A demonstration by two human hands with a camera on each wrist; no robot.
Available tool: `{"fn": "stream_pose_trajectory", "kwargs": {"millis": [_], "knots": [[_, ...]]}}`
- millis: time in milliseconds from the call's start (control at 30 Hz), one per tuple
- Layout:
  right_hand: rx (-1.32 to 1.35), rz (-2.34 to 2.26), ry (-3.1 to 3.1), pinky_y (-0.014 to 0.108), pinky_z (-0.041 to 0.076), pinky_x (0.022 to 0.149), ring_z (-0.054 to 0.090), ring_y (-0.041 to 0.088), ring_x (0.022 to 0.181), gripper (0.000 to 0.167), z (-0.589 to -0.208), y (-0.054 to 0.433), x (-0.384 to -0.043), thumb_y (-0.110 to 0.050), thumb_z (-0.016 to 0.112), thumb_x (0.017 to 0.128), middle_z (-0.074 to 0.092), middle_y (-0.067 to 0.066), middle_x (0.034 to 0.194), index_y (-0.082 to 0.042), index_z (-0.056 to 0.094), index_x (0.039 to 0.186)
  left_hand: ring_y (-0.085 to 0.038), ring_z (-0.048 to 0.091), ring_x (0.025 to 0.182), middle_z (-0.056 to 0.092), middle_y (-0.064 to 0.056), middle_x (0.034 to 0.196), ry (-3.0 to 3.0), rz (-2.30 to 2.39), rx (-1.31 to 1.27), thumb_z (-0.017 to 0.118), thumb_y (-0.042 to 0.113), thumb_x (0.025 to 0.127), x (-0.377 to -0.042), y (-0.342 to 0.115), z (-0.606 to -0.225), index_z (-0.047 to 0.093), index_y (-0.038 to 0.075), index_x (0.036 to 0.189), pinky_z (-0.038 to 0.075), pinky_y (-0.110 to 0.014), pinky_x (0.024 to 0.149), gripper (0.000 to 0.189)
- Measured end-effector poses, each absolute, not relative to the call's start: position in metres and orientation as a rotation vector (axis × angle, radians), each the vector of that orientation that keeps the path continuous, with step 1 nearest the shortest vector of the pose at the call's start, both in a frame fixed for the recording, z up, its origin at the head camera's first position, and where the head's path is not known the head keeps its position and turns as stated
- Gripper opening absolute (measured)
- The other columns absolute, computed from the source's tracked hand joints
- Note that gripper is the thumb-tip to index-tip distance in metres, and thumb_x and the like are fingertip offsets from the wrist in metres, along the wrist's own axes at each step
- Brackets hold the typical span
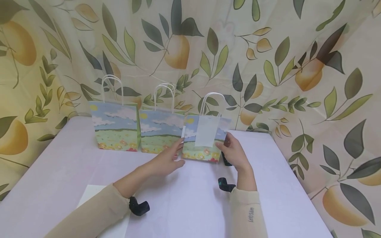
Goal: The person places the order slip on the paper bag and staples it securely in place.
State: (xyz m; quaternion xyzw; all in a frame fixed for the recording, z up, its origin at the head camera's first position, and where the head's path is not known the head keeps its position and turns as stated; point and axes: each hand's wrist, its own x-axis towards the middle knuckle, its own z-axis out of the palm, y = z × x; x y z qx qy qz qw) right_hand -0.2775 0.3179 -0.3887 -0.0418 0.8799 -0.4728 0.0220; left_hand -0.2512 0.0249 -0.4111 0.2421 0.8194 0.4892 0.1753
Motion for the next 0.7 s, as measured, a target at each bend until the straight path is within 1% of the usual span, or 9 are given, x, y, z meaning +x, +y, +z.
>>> {"fn": "stream_pose_trajectory", "kwargs": {"millis": [67, 167, 267, 333, 400, 467, 533, 633, 700], "knots": [[-0.113, -1.445, 2.756, 0.062, 0.037, 0.119, 0.041, 0.046, 0.148, 0.060, -0.391, 0.313, -0.279, -0.016, 0.059, 0.107, 0.043, 0.023, 0.160, -0.008, 0.033, 0.160, -0.031, 0.039, 0.152, 0.024, -0.010, 0.172, 2.322, 1.375, 0.660, 0.056, 0.024, 0.103, -0.251, 0.026, -0.412, 0.000, 0.019, 0.168, 0.047, -0.040, 0.082, 0.086], [-0.088, -1.414, 2.795, 0.062, 0.036, 0.119, 0.041, 0.045, 0.149, 0.058, -0.394, 0.307, -0.280, -0.016, 0.056, 0.108, 0.047, 0.023, 0.157, -0.008, 0.033, 0.160, -0.037, 0.061, 0.126, 0.023, -0.011, 0.173, 2.327, 1.365, 0.639, 0.058, 0.026, 0.102, -0.252, 0.027, -0.414, -0.003, 0.020, 0.168, 0.047, -0.040, 0.075, 0.089], [-0.061, -1.398, 2.811, 0.064, 0.035, 0.119, 0.041, 0.045, 0.148, 0.054, -0.397, 0.303, -0.282, -0.014, 0.054, 0.108, 0.050, 0.023, 0.155, -0.008, 0.035, 0.159, -0.032, 0.066, 0.097, 0.034, -0.016, 0.167, 2.346, 1.345, 0.634, 0.059, 0.028, 0.102, -0.252, 0.029, -0.415, -0.005, 0.020, 0.167, 0.047, -0.037, 0.073, 0.091], [-0.046, -1.390, 2.814, 0.065, 0.033, 0.120, 0.041, 0.044, 0.149, 0.053, -0.398, 0.301, -0.284, -0.014, 0.052, 0.109, 0.050, 0.023, 0.154, -0.009, 0.035, 0.159, -0.024, 0.061, 0.081, 0.049, -0.020, 0.156, 2.354, 1.336, 0.631, 0.058, 0.028, 0.103, -0.252, 0.030, -0.416, -0.007, 0.019, 0.167, 0.046, -0.036, 0.067, 0.092], [-0.032, -1.381, 2.815, 0.065, 0.032, 0.120, 0.041, 0.044, 0.148, 0.052, -0.399, 0.300, -0.285, -0.014, 0.051, 0.109, 0.050, 0.023, 0.154, -0.008, 0.035, 0.158, -0.017, 0.054, 0.069, 0.067, -0.023, 0.126, 2.356, 1.327, 0.616, 0.059, 0.029, 0.102, -0.253, 0.032, -0.416, -0.009, 0.019, 0.167, 0.043, -0.034, 0.062, 0.094], [-0.016, -1.364, 2.816, 0.065, 0.032, 0.120, 0.043, 0.044, 0.147, 0.052, -0.400, 0.299, -0.285, -0.014, 0.050, 0.109, 0.050, 0.023, 0.154, -0.008, 0.035, 0.158, -0.017, 0.043, 0.056, 0.068, -0.020, 0.092, 2.349, 1.323, 0.597, 0.059, 0.030, 0.103, -0.253, 0.035, -0.417, -0.012, 0.019, 0.166, 0.040, -0.035, 0.056, 0.096], [0.001, -1.348, 2.814, 0.065, 0.034, 0.119, 0.044, 0.043, 0.146, 0.052, -0.400, 0.298, -0.286, -0.015, 0.050, 0.109, 0.049, 0.024, 0.154, -0.007, 0.033, 0.158, -0.019, 0.044, 0.056, 0.066, -0.014, 0.086, 2.358, 1.321, 0.581, 0.060, 0.031, 0.102, -0.253, 0.039, -0.418, -0.013, 0.018, 0.166, 0.043, -0.037, 0.058, 0.098], [0.030, -1.337, 2.806, 0.062, 0.040, 0.116, 0.046, 0.043, 0.143, 0.053, -0.401, 0.297, -0.286, -0.015, 0.050, 0.109, 0.048, 0.026, 0.154, -0.006, 0.030, 0.158, -0.025, 0.069, 0.088, 0.069, -0.015, 0.125, 2.382, 1.318, 0.559, 0.061, 0.033, 0.102, -0.252, 0.045, -0.418, -0.016, 0.019, 0.165, 0.054, -0.041, 0.079, 0.100], [0.046, -1.333, 2.804, 0.061, 0.041, 0.116, 0.046, 0.044, 0.143, 0.054, -0.401, 0.296, -0.286, -0.016, 0.049, 0.109, 0.047, 0.027, 0.154, -0.006, 0.028, 0.159, -0.030, 0.067, 0.118, 0.045, -0.015, 0.161, 2.391, 1.338, 0.548, 0.061, 0.033, 0.101, -0.252, 0.049, -0.418, -0.017, 0.018, 0.165, 0.054, -0.043, 0.090, 0.102]]}}
